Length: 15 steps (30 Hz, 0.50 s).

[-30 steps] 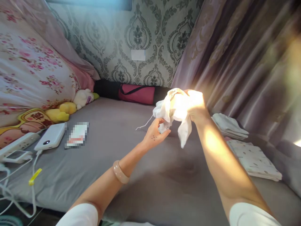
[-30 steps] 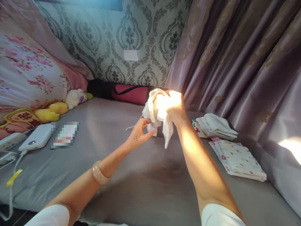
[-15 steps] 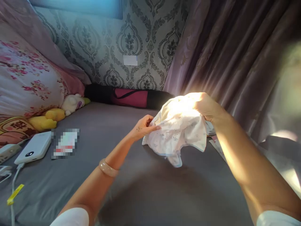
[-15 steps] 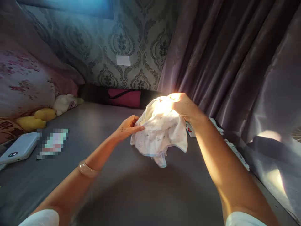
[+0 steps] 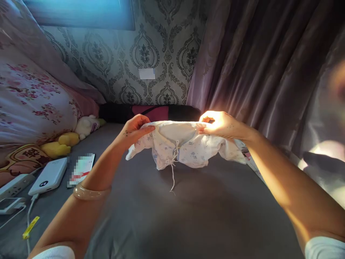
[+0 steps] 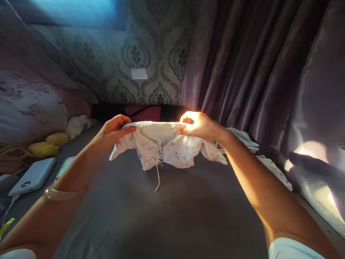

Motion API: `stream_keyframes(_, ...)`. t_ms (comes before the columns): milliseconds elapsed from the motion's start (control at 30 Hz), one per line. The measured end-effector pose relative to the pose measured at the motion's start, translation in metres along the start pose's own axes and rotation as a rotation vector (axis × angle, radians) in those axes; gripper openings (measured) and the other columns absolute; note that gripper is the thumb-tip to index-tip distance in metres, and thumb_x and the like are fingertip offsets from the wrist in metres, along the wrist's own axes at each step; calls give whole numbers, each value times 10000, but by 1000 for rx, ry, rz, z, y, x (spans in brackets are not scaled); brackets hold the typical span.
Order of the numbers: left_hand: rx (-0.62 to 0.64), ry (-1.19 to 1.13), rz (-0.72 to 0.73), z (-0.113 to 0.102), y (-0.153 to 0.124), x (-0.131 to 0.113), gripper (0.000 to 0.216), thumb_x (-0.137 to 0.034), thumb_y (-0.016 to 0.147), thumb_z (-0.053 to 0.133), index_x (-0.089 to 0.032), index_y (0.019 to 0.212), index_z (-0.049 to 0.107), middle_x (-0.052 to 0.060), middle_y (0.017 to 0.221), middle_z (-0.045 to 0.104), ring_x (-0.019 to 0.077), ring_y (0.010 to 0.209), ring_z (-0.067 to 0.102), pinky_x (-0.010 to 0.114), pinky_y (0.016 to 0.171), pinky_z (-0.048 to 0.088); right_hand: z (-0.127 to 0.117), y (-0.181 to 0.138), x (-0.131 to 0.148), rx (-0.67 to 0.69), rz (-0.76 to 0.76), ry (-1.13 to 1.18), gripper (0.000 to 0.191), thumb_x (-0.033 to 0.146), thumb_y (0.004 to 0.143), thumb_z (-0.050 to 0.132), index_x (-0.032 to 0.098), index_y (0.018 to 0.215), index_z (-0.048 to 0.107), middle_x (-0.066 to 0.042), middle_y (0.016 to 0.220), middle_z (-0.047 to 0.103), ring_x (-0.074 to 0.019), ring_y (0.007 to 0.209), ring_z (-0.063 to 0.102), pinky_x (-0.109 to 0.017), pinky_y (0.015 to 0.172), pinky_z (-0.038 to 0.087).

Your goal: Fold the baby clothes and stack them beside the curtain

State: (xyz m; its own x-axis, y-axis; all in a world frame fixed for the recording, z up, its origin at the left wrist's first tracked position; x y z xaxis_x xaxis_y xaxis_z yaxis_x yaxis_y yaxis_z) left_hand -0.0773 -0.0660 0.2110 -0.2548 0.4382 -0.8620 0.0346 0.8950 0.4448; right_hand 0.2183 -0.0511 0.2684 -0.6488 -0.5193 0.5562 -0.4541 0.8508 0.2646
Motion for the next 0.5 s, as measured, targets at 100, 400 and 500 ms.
stream_keyframes(100, -31, 123, 70, -13, 3, -11, 283, -387, 698, 763, -184, 792, 591, -44, 633, 533, 77, 528, 446, 202, 456, 328, 3, 2, 2, -9, -58, -64, 261, 301, 669, 720, 186, 880, 618, -7, 846, 650, -150, 759, 578, -242, 609, 422)
stream_keyframes(400, -37, 201, 73, -27, -3, -14, 247, -383, 673, 792, -184, 757, 671, -23, 599, 554, 90, 508, 451, 225, 430, 309, 12, 1, 3, 10, -36, -77, 206, 391, 749, 639, 185, 742, 657, 7, 681, 611, -141, 642, 534, -254, 539, 371)
stream_keyframes(500, 2, 182, 62, -24, -6, -15, 256, -417, 690, 770, -186, 768, 693, -17, 586, 572, 94, 491, 476, 221, 421, 322, 16, 1, -1, 22, -70, -7, 212, 397, 787, 613, 193, 788, 673, -10, 767, 655, -171, 734, 578, -279, 616, 435)
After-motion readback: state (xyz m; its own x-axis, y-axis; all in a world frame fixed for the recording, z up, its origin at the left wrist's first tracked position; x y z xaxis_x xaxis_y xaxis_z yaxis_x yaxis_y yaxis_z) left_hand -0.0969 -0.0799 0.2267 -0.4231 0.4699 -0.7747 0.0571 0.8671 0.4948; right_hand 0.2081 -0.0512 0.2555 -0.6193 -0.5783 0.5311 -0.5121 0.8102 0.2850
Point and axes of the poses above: each hand's wrist, its own y-axis towards the middle knuckle, its own z-axis out of the palm, x = y × z, the point moved 5 cm from there along y, towards the middle knuckle
